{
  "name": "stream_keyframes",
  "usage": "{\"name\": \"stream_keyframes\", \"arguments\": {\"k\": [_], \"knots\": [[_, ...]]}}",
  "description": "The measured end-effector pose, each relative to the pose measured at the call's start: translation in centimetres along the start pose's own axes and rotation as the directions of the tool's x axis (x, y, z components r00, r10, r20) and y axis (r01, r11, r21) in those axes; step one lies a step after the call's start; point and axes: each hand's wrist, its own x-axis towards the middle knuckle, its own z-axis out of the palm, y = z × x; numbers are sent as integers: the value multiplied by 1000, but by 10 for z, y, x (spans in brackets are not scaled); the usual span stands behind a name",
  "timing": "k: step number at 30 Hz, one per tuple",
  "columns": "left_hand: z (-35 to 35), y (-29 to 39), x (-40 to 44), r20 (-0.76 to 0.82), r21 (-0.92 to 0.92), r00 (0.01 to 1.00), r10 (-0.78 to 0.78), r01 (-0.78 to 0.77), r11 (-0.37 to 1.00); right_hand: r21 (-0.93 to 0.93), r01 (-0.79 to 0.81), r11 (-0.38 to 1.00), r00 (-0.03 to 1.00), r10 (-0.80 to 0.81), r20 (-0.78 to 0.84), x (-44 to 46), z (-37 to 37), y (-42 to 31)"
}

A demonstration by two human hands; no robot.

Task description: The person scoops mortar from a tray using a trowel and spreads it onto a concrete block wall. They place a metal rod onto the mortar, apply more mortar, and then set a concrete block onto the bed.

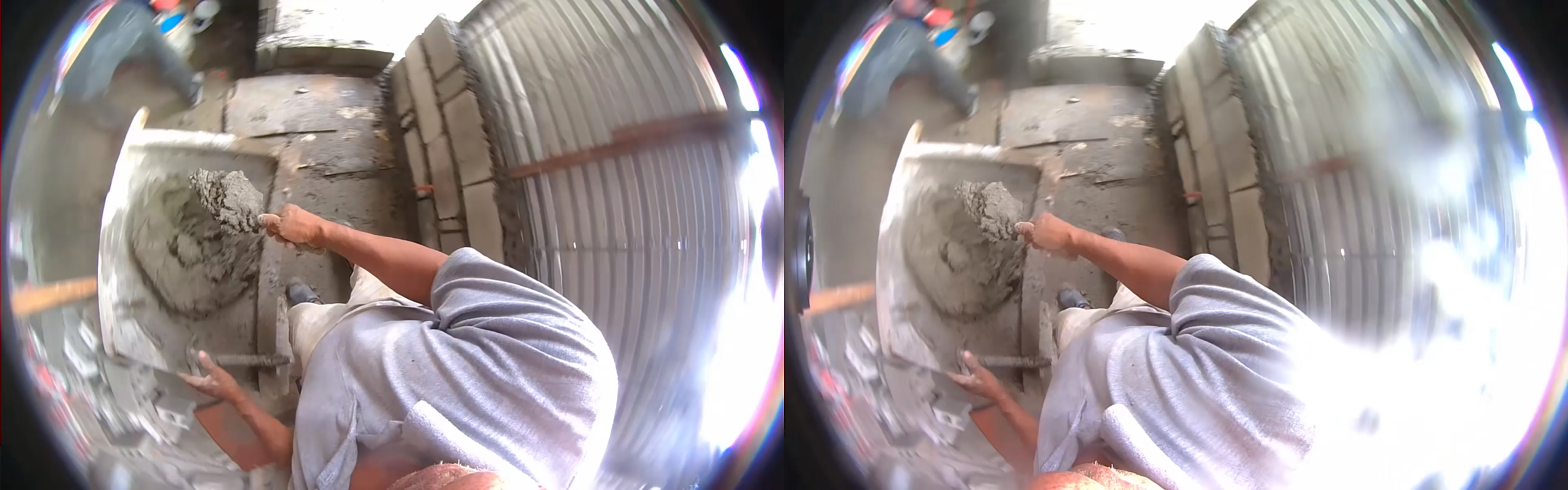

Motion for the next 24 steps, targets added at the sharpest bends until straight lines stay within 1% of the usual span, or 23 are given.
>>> {"name": "stream_keyframes", "arguments": {"k": [1, 3, 5, 6, 7, 9, 10, 11, 13, 15, 17, 18, 19, 20, 21, 23, 24], "knots": [[1, 21, 16, 34, -50, 999, 13, -11, 999, 24, 6, 1000, 999, -5, -46, -16, -21, 2], [4, 55, 34, 75, -103, 996, 54, -46, 994, 209, 23, 978, 988, 9, -153, -49, -58, 13], [18, 81, 42, 41, -80, 982, 183, -179, 981, 257, 50, 965, 973, 11, -231, -74, -99, 42], [35, 71, 48, 35, -97, 980, 197, -193, 976, 245, 65, 967, 954, 12, -300, -91, -123, 54], [44, 83, 43, 53, -97, 974, 221, -215, 972, 234, 75, 969, 932, 16, -363, -108, -147, 66], [64, 111, 37, 125, -36, 967, 224, -221, 975, 210, -22, 977, 868, 123, -482, -129, -196, 95], [79, 118, 26, 161, -40, 968, 194, -190, 981, 218, -41, 975, 828, 155, -539, -135, -221, 125], [94, 132, 11, 177, -37, 959, 221, -218, 975, 231, -63, 971, 782, 191, -594, -145, -243, 154], [117, 164, -31, 352, -83, 919, 176, -157, 984, 390, 62, 919, 733, 223, -642, -192, -280, 176], [145, 194, -69, 519, -65, 828, 210, -207, 976, 529, -11, 848, 664, 402, -630, -227, -313, 216], [179, 217, -107, 621, -159, 723, 304, -264, 951, 640, -13, 768, 566, 533, -629, -267, -337, 246], [190, 237, -119, 629, -160, 709, 319, -284, 946, 635, -47, 771, 518, 562, -644, -286, -346, 269], [202, 258, -132, 710, -170, 592, 381, -381, 909, 631, -83, 772, 469, 588, -658, -304, -353, 291], [214, 278, -146, 779, -191, 462, 424, -469, 862, 644, -80, 761, 462, 601, -652, -327, -356, 294], [224, 300, -157, 781, -195, 451, 432, -481, 855, 655, -77, 752, 456, 611, -647, -351, -355, 292], [248, 347, -181, 852, -270, 286, 439, -479, 835, 714, -67, 697, 426, 667, -611, -387, -357, 307], [266, 363, -191, 875, -314, 213, 434, -433, 845, 722, -61, 689, 421, 674, -607, -400, -357, 307]]}}
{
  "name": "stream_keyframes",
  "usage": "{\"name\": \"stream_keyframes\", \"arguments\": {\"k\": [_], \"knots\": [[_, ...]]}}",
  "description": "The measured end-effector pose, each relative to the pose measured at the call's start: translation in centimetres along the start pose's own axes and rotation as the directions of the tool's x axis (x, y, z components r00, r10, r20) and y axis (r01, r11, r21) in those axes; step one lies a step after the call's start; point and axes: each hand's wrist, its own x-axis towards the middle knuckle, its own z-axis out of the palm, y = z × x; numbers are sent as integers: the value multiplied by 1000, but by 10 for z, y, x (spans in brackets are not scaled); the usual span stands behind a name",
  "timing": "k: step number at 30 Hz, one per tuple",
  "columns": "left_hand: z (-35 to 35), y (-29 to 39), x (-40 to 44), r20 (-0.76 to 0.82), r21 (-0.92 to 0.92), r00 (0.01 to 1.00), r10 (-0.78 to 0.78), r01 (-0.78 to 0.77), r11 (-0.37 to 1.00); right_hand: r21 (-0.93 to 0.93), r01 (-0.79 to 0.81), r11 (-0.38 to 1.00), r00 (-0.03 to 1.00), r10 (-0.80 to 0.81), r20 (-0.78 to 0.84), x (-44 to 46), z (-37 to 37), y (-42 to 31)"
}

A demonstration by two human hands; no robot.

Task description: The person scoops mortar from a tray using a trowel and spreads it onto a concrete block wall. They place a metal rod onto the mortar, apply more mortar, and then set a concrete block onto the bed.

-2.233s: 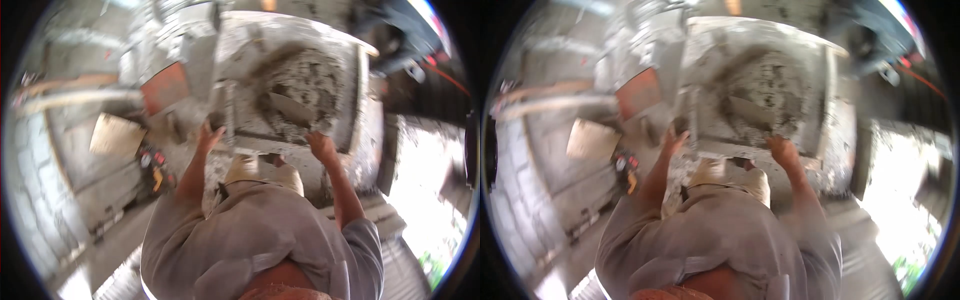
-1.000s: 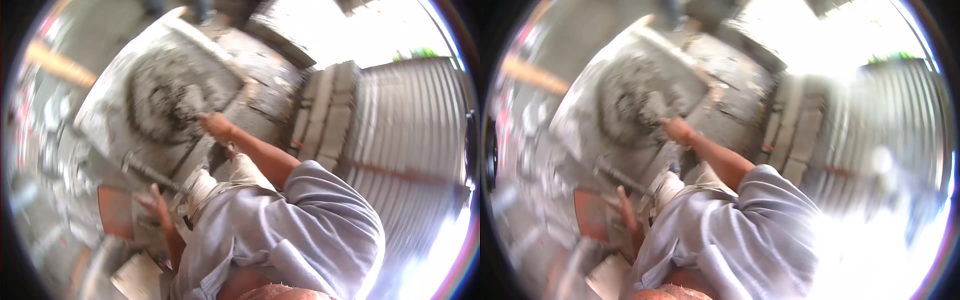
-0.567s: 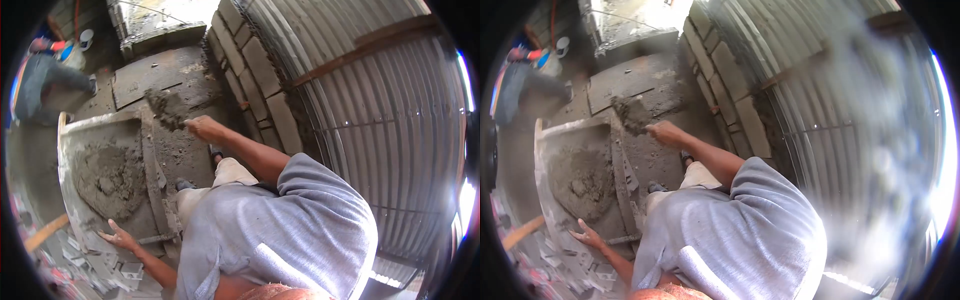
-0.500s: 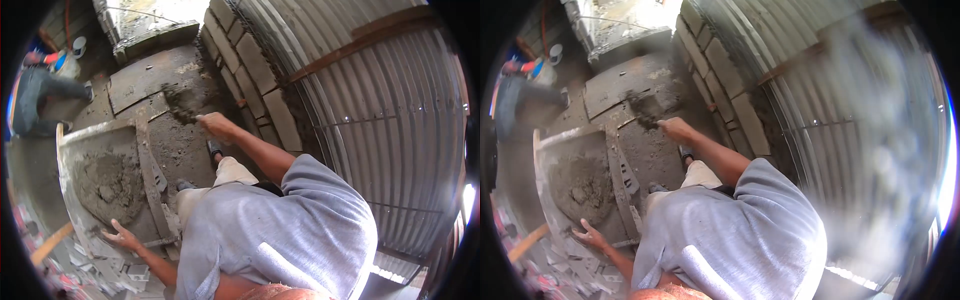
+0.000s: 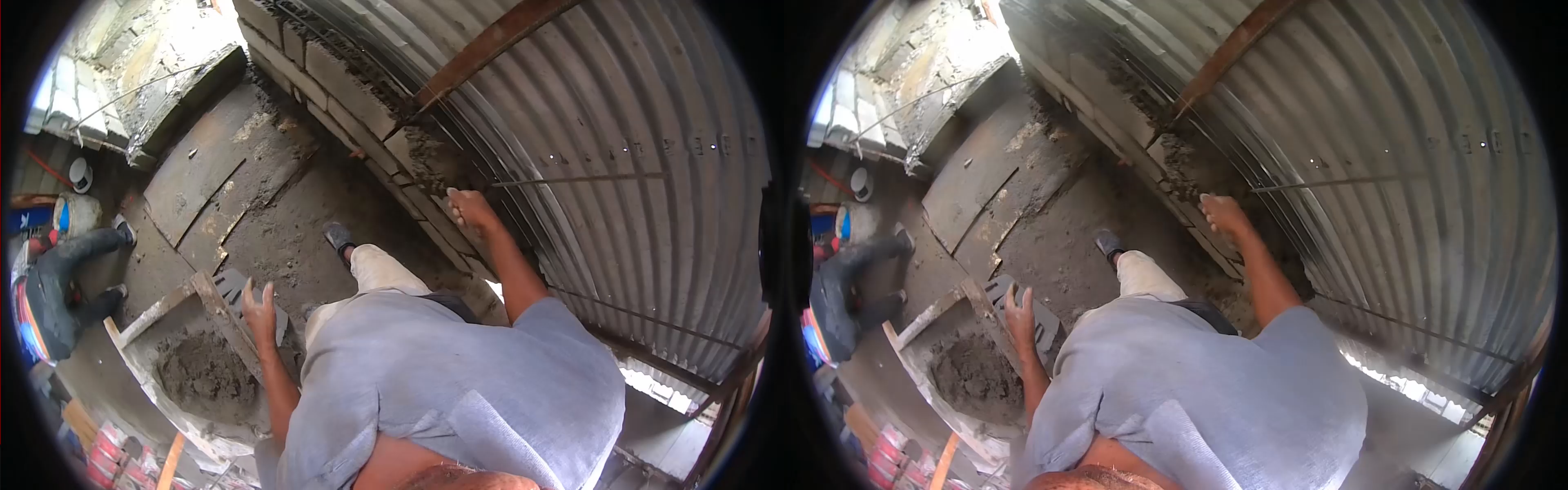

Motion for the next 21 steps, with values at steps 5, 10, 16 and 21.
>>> {"name": "stream_keyframes", "arguments": {"k": [5, 10, 16, 21], "knots": [[86, 99, 89, 414, -149, 895, 166, -113, 982, 30, -27, 999, 992, 30, -121, 9, -49, 5], [205, 231, 128, 743, -281, 621, 250, -50, 959, -210, 35, 977, 977, -78, -199, 31, -65, -33], [337, 316, 126, 872, -392, 455, 178, 432, 813, -806, 177, 565, 801, -558, -215, 68, -43, -74], [385, 329, 140, 835, -551, 490, 251, 740, 386, -828, 164, 537, 780, -584, -225, 107, -10, -71]]}}
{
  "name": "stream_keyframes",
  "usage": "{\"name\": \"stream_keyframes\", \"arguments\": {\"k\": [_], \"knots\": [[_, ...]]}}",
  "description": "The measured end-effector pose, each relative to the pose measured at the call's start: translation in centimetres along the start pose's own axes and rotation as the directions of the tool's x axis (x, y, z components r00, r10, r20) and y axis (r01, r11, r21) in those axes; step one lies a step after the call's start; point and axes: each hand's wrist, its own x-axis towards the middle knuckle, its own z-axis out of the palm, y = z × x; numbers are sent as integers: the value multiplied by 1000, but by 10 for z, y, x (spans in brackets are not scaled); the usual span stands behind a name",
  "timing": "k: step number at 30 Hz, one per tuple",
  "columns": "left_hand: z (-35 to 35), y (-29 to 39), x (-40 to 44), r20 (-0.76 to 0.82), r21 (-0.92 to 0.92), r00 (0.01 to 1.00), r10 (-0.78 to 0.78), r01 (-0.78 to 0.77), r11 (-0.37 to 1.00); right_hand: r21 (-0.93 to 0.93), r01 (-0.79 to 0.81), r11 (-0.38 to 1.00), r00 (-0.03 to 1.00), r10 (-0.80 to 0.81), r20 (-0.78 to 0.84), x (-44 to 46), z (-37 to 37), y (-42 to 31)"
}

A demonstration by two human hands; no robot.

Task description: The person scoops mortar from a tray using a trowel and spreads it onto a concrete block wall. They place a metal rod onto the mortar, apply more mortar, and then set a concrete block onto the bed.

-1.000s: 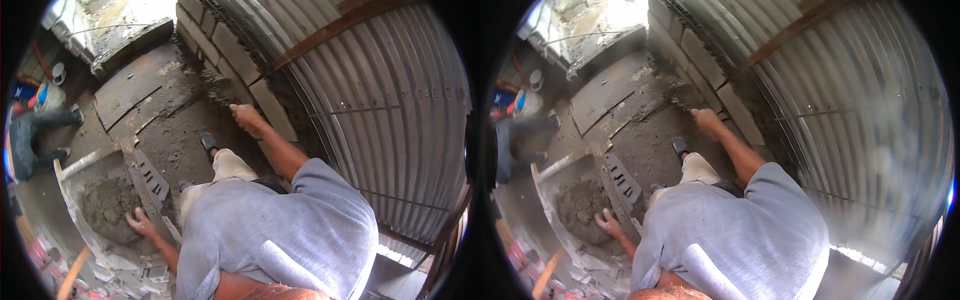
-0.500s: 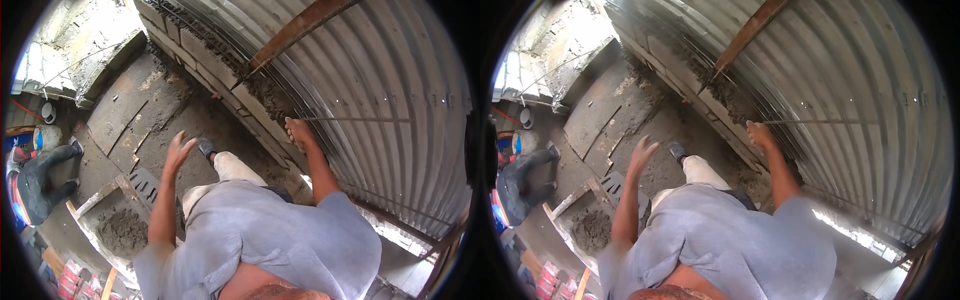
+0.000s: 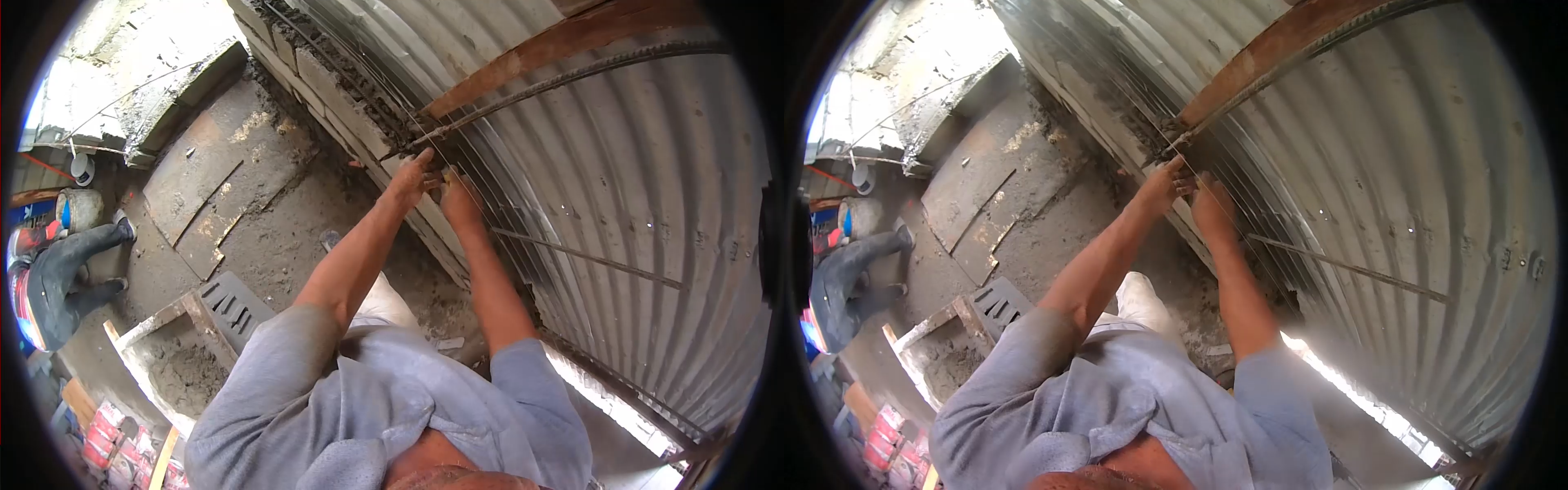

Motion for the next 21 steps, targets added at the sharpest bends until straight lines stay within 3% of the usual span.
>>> {"name": "stream_keyframes", "arguments": {"k": [3, 9, 11, 13, 16, 17, 18, 19, 20, 21], "knots": [[2, 3, 2, -96, -40, 995, -22, 18, 999, 12, 51, 999, 998, -51, 24, 3, 7, 9], [1, 1, 4, -178, 8, 982, -54, 56, 998, 101, -96, 990, 991, 86, 100, -11, -24, -2], [-8, -6, 15, -178, -12, 983, -38, 36, 999, 104, 42, 994, 999, -44, 14, -12, -13, -2], [-17, -16, 29, -246, -41, 969, -15, 5, 999, 114, 70, 991, 998, -70, -3, 3, -12, 0], [-26, -31, 42, -170, -177, 985, -37, 6, 984, 155, 91, 984, 996, -90, -15, -1, -26, 13], [-28, -35, 42, -78, -101, 996, -34, 26, 995, 210, 103, 972, 995, -102, -16, -1, -27, 12], [-18, -16, 23, -129, 103, 983, -133, 147, 984, 240, 187, 953, 980, -165, -108, -9, -16, 20], [-89, -86, 100, 74, 657, 911, 405, -350, 668, 242, 99, 965, 995, -103, 2, -12, -24, 2], [-92, -90, 110, 152, 667, 930, 333, -345, 660, 270, 39, 962, 996, -58, 63, -12, -8, 6], [-106, -127, 146, 167, 500, 814, 557, -556, 664, 268, -6, 963, 997, -15, 78, -12, -10, -2]]}}
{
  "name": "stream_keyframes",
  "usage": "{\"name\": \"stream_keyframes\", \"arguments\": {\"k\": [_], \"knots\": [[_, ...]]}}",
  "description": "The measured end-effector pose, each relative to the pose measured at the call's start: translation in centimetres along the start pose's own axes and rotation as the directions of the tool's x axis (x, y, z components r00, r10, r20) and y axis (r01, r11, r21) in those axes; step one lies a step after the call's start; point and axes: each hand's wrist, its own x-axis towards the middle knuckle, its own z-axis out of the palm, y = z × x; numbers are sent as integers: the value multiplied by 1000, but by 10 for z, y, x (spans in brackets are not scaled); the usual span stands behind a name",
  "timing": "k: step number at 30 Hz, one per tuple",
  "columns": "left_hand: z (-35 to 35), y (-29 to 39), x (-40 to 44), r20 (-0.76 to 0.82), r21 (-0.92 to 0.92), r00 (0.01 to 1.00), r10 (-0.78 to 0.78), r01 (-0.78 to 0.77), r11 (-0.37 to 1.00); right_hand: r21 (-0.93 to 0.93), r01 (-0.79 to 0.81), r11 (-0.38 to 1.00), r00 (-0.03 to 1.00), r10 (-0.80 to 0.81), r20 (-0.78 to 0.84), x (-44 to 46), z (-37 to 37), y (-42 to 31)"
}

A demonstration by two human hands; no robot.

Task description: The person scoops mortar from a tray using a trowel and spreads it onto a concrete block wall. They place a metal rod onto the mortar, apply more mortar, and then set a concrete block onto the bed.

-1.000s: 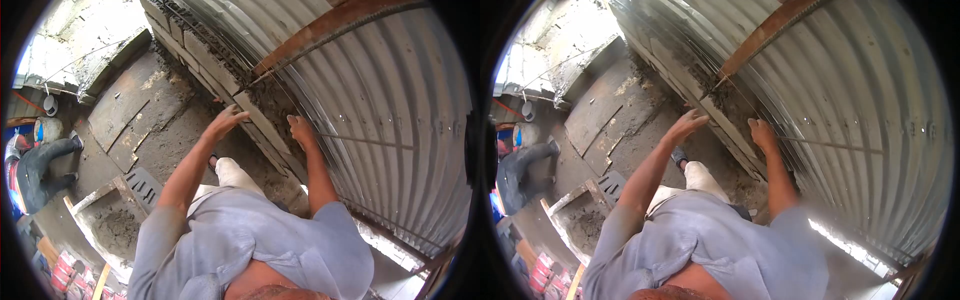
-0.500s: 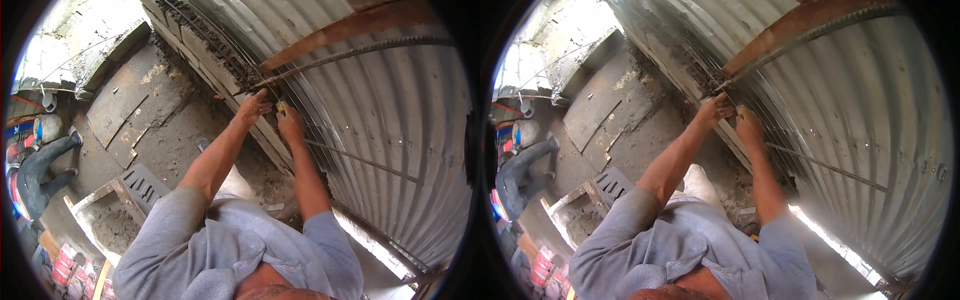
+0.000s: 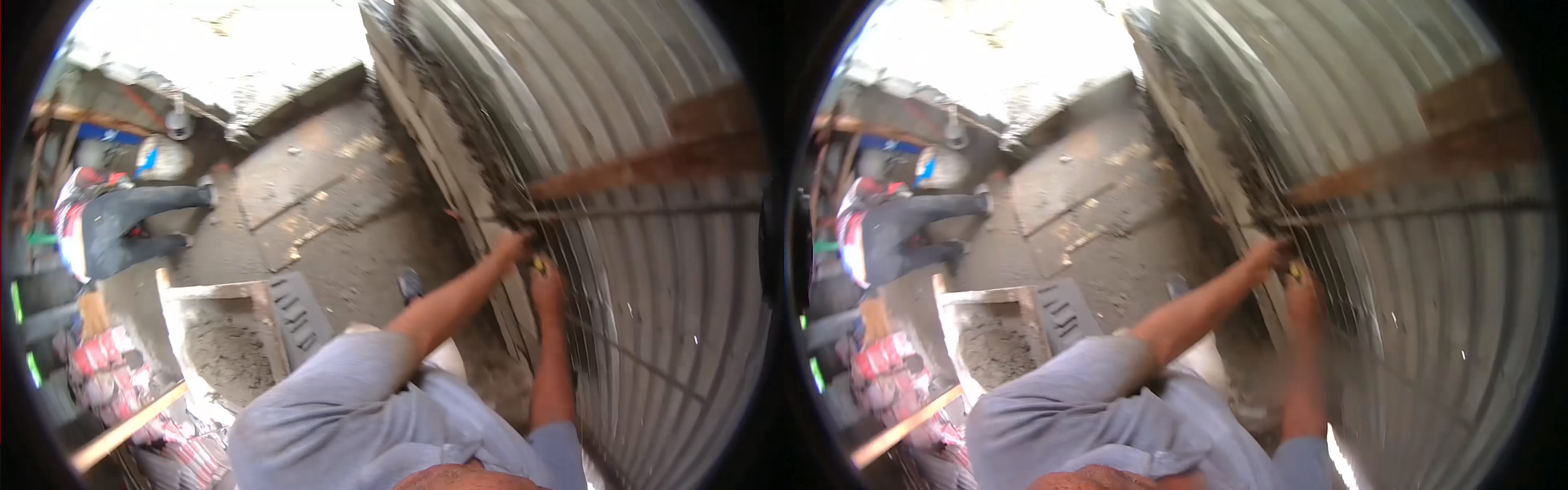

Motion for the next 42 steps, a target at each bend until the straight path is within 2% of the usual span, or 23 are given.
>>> {"name": "stream_keyframes", "arguments": {"k": [1, 3, 4, 6, 11, 13, 14, 15, 17, 19, 20, 22, 23, 25, 27, 28, 29, 30, 31, 33, 35, 40, 42], "knots": [[4, 64, -9, -53, -168, 981, -185, 174, 970, -75, 68, 995, 998, -68, 9, 4, -7, -2], [10, 183, -19, -62, -576, 757, -651, 506, 643, -20, 109, 994, 993, -110, -42, 10, -13, 6], [12, 196, -18, -85, -569, 767, -636, 487, 663, -4, 133, 991, 990, -133, -46, 7, -16, -1], [18, 200, -19, -210, -498, 751, -626, 469, 729, 6, 8, 1000, 1000, -8, -6, -4, -21, -15], [20, 185, -13, -305, -416, 741, -598, 461, 784, 111, -25, 994, 1000, 26, -3, -1, -18, -3], [14, 166, -11, -316, -339, 788, -528, 426, 839, 191, -24, 981, 999, 29, -24, 0, -18, -14], [9, 155, -12, -335, -323, 788, -517, 419, 848, 86, -73, 994, 996, 68, 63, -3, -18, -20], [6, 142, -12, -325, -175, 821, -469, 435, 883, -26, -114, 993, 983, 117, 139, -6, -19, -26], [-1, 105, 0, -302, -11, 862, -407, 424, 906, 72, -152, 986, 983, 143, 115, -3, -26, -35], [1, 94, -5, -229, 269, 942, -246, 304, 914, 143, -218, 965, 974, 205, 98, -9, -29, -31], [3, 87, -3, -222, 23, 894, -389, 403, 915, 169, -147, 975, 989, 145, 23, -14, -30, -25], [9, 166, -16, -194, -477, 736, -648, 507, 718, 184, -88, 979, 991, 104, -79, -22, -32, -9], [12, 157, -15, -172, -467, 742, -648, 518, 717, 106, -45, 993, 993, 56, -104, -28, -31, 1], [12, 156, -21, -401, -96, 782, -477, 483, 871, 23, -21, 999, 991, 24, -135, -37, -25, 16], [25, 241, -42, -578, 328, 767, -278, 531, 781, -74, -119, 990, 984, 108, -143, -46, -16, 31], [23, 244, -46, -559, 327, 774, -298, 536, 778, -84, -146, 986, 980, 132, -149, -52, -9, 41], [20, 240, -45, -485, 554, 874, -20, 325, 766, -106, -141, 984, 982, 126, -139, -52, 1, 48], [15, 237, -42, -346, 738, 904, 252, 97, 667, -124, -132, 983, 985, 117, -126, -54, 5, 51], [12, 237, -42, -342, 732, 909, 239, 98, 674, -133, -147, 980, 983, 130, -126, -59, -6, 34], [4, 237, -36, -108, 802, 987, 117, 17, 597, -194, -237, 952, 971, 238, -16, -53, -21, -11], [-7, 204, -29, -67, 793, 984, 164, -47, 607, -75, -194, 978, 981, 192, -29, -55, -26, -22], [-17, 193, -30, -25, 749, 995, 95, -44, 661, -51, -128, 990, 986, 121, -115, -50, -7, 20], [-25, 212, -30, 46, 741, 999, -24, -18, 671, 121, -36, 992, 967, 65, -245, -60, 0, 26]]}}
